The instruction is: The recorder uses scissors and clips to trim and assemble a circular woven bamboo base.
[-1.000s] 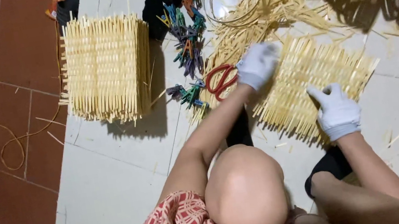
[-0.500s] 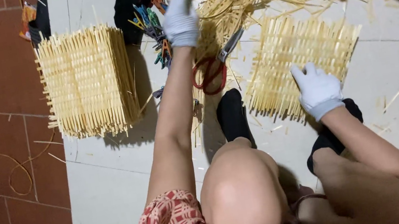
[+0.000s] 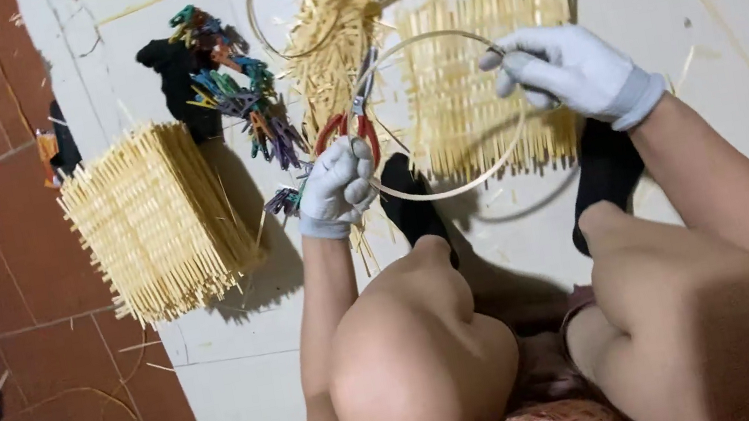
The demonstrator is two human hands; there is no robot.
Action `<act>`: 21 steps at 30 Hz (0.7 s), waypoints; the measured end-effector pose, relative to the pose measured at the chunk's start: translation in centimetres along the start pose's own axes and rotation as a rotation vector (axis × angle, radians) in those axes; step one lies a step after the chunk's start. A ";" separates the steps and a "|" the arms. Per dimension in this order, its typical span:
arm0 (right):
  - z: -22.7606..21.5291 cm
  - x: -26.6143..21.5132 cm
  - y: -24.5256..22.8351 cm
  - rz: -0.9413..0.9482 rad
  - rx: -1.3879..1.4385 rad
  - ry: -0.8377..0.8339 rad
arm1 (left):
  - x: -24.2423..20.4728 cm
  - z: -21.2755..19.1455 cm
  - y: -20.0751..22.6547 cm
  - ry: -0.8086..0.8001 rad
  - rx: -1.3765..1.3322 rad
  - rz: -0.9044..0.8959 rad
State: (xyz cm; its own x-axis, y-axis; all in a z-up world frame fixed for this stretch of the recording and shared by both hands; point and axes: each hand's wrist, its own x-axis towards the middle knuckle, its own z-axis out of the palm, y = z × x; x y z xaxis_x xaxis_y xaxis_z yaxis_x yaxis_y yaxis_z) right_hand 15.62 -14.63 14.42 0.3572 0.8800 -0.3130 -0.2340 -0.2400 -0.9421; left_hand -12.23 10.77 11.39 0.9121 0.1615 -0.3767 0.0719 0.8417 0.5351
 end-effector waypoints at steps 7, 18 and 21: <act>1.6 -1.7 1.1 0.054 0.089 0.193 | 0.9 -5.4 1.3 0.613 0.332 0.438; 1.0 -1.4 4.5 0.003 0.099 0.349 | 3.2 6.0 -3.2 0.393 0.983 0.274; 1.3 -2.2 4.0 0.058 -0.104 0.439 | 5.1 5.0 -5.3 0.396 1.102 0.390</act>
State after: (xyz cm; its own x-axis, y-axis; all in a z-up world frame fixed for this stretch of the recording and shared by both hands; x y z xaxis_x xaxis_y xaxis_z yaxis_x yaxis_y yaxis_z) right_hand 12.70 -16.96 11.44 0.7012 0.6117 -0.3662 -0.1814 -0.3436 -0.9214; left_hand -5.97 4.49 10.45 0.7773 0.6112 -0.1491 0.2990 -0.1504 0.9423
